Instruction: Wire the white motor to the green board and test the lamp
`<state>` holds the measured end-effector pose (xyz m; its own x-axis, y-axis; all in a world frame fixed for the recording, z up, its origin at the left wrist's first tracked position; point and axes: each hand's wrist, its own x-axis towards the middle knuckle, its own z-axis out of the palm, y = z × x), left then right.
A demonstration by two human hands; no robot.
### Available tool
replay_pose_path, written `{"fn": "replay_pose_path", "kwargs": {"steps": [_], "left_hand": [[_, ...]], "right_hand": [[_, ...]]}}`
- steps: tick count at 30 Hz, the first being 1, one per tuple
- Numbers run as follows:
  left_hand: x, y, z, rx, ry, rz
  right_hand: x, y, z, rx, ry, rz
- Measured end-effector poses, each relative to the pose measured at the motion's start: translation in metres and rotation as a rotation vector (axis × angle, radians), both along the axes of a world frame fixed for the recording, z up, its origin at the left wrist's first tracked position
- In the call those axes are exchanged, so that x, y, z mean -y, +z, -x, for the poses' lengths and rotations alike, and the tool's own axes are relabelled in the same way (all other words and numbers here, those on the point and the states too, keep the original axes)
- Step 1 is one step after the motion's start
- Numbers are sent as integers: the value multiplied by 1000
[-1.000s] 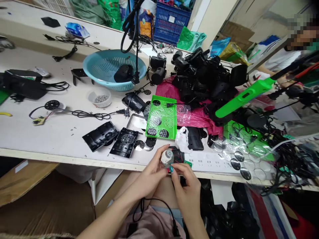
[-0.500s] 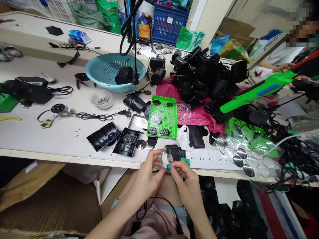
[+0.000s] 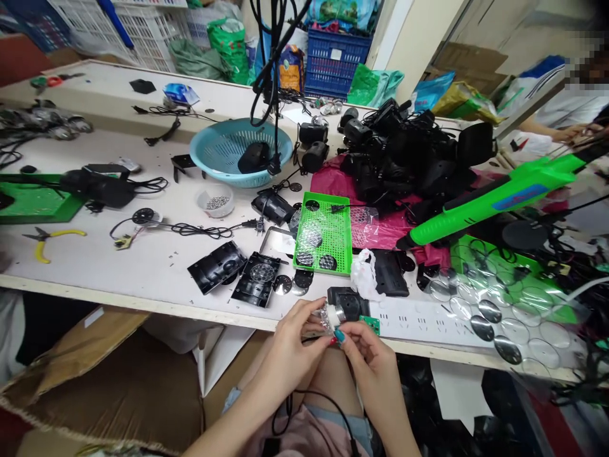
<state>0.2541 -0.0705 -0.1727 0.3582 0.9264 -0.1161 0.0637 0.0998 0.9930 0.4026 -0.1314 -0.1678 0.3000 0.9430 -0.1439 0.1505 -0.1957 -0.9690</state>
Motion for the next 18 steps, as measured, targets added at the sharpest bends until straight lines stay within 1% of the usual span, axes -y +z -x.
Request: {"fn": "replay_pose_path", "kwargs": {"steps": [4, 6, 8, 11, 14, 16, 18], "left_hand": [[2, 1, 2, -75, 43, 8], [4, 4, 1, -59, 51, -20], [7, 7, 0, -20, 50, -12], [11, 12, -2, 71, 65, 129], [15, 12, -6, 167, 91, 306], [17, 8, -8, 234, 112, 377], [18, 5, -9, 294, 141, 406]], "right_hand": [[1, -6, 1, 34, -1, 3], [1, -10, 0, 52, -4, -1], [2, -16, -3, 92, -23, -21], [3, -26, -11, 164, -22, -84], [3, -37, -19, 241, 21, -155], [3, -41, -20, 289, 57, -186], [3, -42, -18, 334, 42, -213]]}}
